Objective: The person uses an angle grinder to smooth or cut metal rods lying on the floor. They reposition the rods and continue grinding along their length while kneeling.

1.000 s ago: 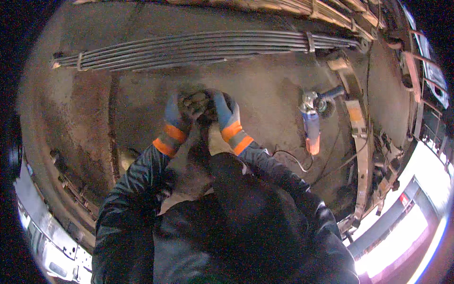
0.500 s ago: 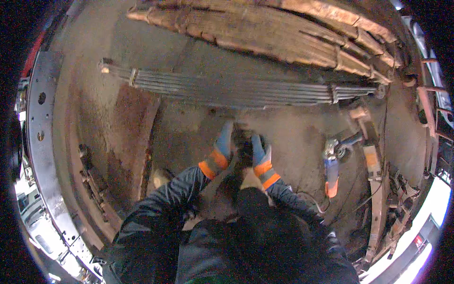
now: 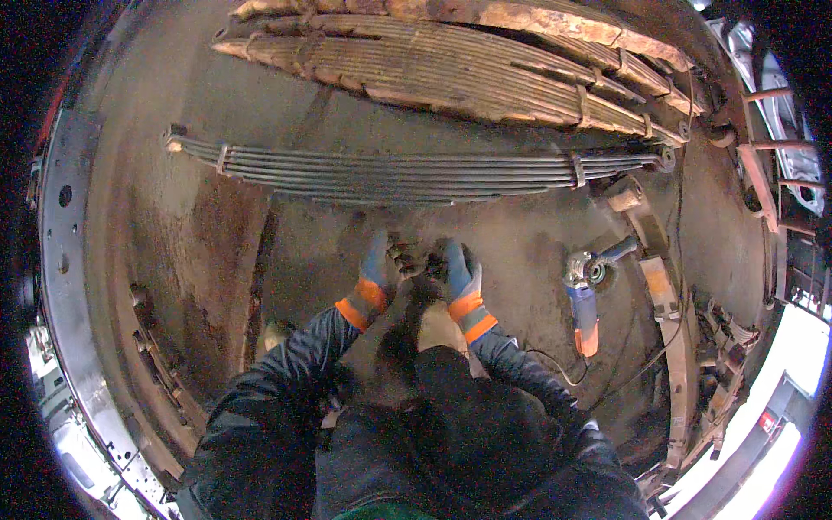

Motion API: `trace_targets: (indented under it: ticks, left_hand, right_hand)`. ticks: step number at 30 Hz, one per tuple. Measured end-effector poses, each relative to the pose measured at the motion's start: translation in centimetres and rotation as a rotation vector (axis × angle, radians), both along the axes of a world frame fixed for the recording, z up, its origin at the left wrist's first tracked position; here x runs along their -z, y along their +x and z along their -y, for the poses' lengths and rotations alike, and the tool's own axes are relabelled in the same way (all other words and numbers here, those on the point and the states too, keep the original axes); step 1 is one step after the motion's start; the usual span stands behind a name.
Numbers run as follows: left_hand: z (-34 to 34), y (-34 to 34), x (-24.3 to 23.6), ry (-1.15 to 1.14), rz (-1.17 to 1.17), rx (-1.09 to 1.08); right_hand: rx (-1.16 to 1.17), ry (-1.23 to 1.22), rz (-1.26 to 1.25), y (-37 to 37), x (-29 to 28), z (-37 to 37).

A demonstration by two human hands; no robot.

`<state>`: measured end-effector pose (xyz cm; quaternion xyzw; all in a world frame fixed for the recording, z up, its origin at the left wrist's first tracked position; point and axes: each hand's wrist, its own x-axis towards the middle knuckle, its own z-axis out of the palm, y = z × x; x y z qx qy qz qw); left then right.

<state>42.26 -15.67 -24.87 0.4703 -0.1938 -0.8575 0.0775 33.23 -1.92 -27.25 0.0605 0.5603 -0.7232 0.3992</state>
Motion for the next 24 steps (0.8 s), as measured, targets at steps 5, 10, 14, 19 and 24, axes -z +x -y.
trace_targets:
  ticks: [5, 10, 14, 19, 24]
  left_hand:
    - [0.0, -0.3, -0.4, -0.019, 0.041, 0.06]
    - [1.1, 0.7, 0.1, -0.056, -0.028, 0.097]
    - [1.7, 5.3, 0.3, -0.303, 0.053, 0.292]
    - [9.4, 13.9, -13.8, -1.163, 0.192, 1.582]
    - [13.3, 22.9, -20.7, -1.165, 0.442, 1.711]
  right_hand:
    - [-0.102, 0.106, -0.263, -0.8, -1.0, -0.2]
    - [-0.065, 0.164, 0.003, -0.9, -4.0, 0.6]
    - [-0.171, 0.166, -0.065, -1.8, -3.1, -1.1]
    - [-0.213, 0.227, -0.072, -1.5, -4.5, -1.2]
    - [-0.103, 0.121, 0.187, -0.5, -2.1, 0.0]
